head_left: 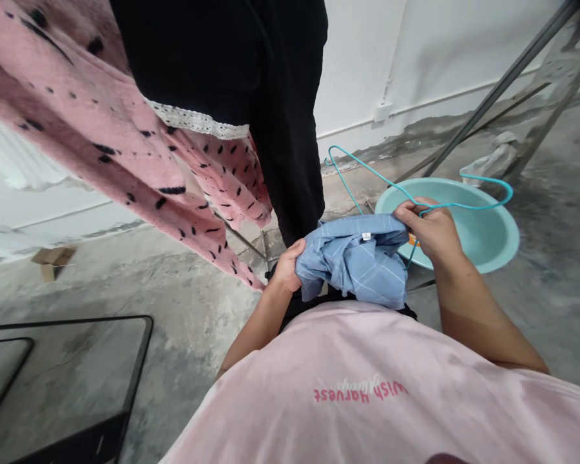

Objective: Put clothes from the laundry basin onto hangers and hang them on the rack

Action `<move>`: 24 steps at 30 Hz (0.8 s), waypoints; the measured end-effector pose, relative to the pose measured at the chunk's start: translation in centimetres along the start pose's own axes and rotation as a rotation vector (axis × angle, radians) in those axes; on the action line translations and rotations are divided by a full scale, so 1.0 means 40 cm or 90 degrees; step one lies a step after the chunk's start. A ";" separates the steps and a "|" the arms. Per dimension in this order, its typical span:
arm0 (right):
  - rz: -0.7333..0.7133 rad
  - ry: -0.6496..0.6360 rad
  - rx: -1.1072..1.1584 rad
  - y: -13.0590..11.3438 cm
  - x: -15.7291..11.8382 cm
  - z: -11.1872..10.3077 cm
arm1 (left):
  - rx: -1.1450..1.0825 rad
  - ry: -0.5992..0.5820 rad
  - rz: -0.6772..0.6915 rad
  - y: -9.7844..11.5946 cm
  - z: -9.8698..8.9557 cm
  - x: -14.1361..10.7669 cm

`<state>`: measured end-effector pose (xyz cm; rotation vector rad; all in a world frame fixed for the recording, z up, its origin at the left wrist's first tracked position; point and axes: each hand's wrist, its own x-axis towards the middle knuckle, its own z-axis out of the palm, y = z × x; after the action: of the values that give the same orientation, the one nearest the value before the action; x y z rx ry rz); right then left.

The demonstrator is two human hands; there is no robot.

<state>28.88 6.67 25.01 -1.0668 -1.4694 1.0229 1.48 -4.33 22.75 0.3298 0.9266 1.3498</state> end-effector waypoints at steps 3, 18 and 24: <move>0.016 -0.042 0.004 0.016 0.004 -0.009 | -0.002 0.010 -0.007 0.001 0.002 -0.003; -0.151 0.096 -0.079 -0.085 -0.031 -0.015 | 0.293 -0.104 0.204 0.058 0.068 -0.070; -0.076 0.092 -0.036 -0.069 -0.044 0.004 | 0.296 -0.084 0.193 0.050 0.064 -0.075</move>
<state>28.60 4.26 27.21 -1.0572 -1.4337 0.8070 2.16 -5.87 26.83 0.9354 1.1049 1.3550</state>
